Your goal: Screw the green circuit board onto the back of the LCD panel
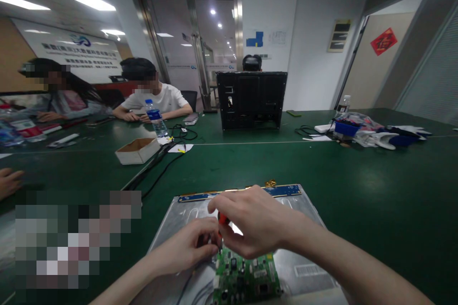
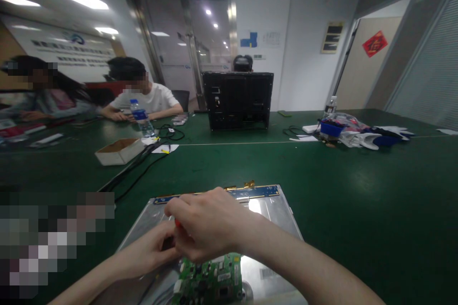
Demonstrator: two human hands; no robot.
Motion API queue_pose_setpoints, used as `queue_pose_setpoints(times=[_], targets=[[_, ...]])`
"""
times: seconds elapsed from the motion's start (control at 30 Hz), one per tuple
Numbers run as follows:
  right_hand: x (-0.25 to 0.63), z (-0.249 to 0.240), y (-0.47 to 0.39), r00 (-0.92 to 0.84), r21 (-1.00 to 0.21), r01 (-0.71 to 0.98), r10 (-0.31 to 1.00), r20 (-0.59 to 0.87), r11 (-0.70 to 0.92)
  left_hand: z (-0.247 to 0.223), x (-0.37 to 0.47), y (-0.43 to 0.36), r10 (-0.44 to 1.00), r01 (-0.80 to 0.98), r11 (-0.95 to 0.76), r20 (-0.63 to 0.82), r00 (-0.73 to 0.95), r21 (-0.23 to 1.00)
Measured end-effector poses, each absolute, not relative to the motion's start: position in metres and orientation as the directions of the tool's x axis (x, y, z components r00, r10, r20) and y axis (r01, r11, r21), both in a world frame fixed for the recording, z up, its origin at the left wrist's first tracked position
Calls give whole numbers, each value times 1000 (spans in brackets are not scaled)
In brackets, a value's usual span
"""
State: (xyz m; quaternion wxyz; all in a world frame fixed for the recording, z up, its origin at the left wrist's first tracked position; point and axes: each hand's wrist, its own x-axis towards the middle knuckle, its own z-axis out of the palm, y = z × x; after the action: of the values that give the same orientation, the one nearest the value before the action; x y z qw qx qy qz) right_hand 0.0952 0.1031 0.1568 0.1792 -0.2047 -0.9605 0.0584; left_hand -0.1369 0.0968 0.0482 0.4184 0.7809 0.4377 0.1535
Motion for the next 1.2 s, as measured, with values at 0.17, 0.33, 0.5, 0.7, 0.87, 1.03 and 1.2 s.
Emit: queue_pose_setpoints(times=[0.17, 0.33, 0.5, 0.7, 0.87, 1.03, 1.2], targets=[[93, 153, 105, -836, -146, 408, 433, 338, 901, 56, -133, 96, 817, 562, -279, -116, 565, 778], [93, 149, 107, -848, -128, 393, 413, 332, 910, 59, -133, 96, 838, 600, -284, -110, 535, 748], [94, 153, 105, -851, -183, 360, 403, 337, 915, 53, -134, 96, 822, 552, -292, -90, 563, 781], [93, 153, 104, -851, -176, 357, 397, 344, 917, 53, -136, 100, 784, 535, -294, -121, 608, 792], [93, 147, 108, -843, -118, 374, 390, 371, 920, 62, -134, 101, 803, 574, -288, -133, 581, 766], [93, 148, 108, -849, -150, 361, 391, 355, 921, 63, -131, 98, 816, 561, -294, -103, 569, 774], [94, 153, 107, -863, -210, 355, 405, 301, 911, 60, -131, 96, 821, 565, -272, -119, 559, 779]])
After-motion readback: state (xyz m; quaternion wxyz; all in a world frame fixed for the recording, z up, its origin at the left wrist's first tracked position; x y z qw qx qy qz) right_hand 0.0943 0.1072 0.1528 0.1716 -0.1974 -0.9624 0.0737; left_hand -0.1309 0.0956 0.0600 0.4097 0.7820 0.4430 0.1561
